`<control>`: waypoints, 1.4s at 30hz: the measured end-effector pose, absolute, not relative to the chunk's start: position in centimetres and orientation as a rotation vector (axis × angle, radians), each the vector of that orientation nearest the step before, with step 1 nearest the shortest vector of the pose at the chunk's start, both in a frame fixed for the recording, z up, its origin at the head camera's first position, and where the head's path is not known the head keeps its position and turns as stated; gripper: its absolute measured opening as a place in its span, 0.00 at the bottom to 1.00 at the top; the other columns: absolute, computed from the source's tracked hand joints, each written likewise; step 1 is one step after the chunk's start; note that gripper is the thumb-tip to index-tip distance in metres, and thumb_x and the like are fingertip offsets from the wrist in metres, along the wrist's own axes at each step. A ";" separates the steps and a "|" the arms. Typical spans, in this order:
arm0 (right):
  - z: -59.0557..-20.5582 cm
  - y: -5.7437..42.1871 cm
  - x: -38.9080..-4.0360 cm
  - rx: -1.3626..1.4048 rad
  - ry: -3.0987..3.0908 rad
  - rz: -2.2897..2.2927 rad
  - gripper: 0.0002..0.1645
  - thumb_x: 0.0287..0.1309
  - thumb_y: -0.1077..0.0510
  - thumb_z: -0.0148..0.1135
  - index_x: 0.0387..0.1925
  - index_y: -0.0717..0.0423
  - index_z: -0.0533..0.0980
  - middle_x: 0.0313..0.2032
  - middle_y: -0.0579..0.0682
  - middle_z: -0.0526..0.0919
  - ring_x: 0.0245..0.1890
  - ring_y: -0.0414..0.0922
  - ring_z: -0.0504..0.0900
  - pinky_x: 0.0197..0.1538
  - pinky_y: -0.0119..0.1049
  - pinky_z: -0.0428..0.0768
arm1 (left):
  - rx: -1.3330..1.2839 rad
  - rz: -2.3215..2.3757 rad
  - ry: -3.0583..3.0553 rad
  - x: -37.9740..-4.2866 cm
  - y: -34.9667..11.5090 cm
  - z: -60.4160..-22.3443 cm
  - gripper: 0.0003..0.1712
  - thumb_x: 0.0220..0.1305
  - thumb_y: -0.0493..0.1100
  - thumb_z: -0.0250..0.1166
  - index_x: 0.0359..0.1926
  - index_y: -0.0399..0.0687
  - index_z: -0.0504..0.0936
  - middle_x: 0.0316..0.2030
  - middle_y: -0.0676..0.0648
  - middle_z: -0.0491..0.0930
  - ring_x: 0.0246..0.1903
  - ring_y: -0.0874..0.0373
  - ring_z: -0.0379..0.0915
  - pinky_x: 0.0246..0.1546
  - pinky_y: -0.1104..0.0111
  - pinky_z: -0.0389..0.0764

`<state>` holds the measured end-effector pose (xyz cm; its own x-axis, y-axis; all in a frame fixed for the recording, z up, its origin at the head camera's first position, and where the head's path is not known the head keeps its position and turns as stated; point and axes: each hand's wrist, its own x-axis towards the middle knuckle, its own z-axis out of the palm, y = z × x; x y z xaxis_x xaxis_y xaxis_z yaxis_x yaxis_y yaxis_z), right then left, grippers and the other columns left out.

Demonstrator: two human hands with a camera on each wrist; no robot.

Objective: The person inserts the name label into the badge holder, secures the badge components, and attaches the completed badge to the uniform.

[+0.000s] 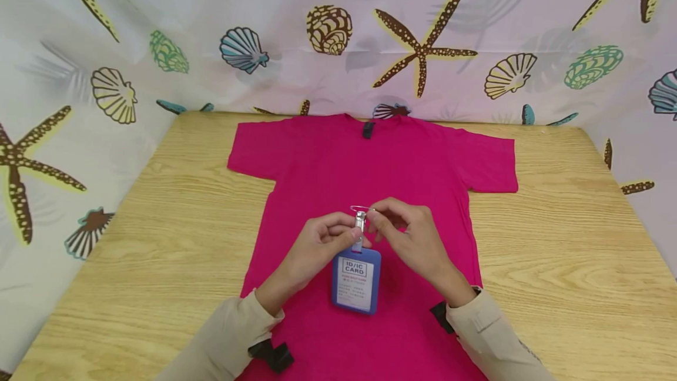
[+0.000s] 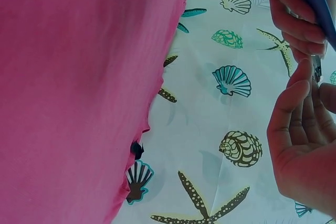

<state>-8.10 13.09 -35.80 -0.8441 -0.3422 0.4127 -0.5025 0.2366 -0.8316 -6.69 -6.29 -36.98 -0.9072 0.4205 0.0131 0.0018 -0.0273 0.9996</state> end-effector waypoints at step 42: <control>-35.7 12.6 -7.4 1.083 -2.261 1.216 0.14 0.48 0.73 0.67 0.39 0.63 0.82 0.27 0.48 0.83 0.23 0.34 0.73 0.27 0.21 0.73 | 0.748 1.702 2.375 -6.4 -7.0 -35.4 0.25 0.77 0.46 0.42 0.25 0.44 0.78 0.26 0.49 0.82 0.22 0.60 0.70 0.26 0.73 0.69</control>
<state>-7.39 12.55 -35.69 -0.6448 -0.4596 0.6107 -0.7629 0.3383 -0.5509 -6.40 -6.95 -35.41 -0.8695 0.4599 0.1802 0.3185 0.2431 0.9162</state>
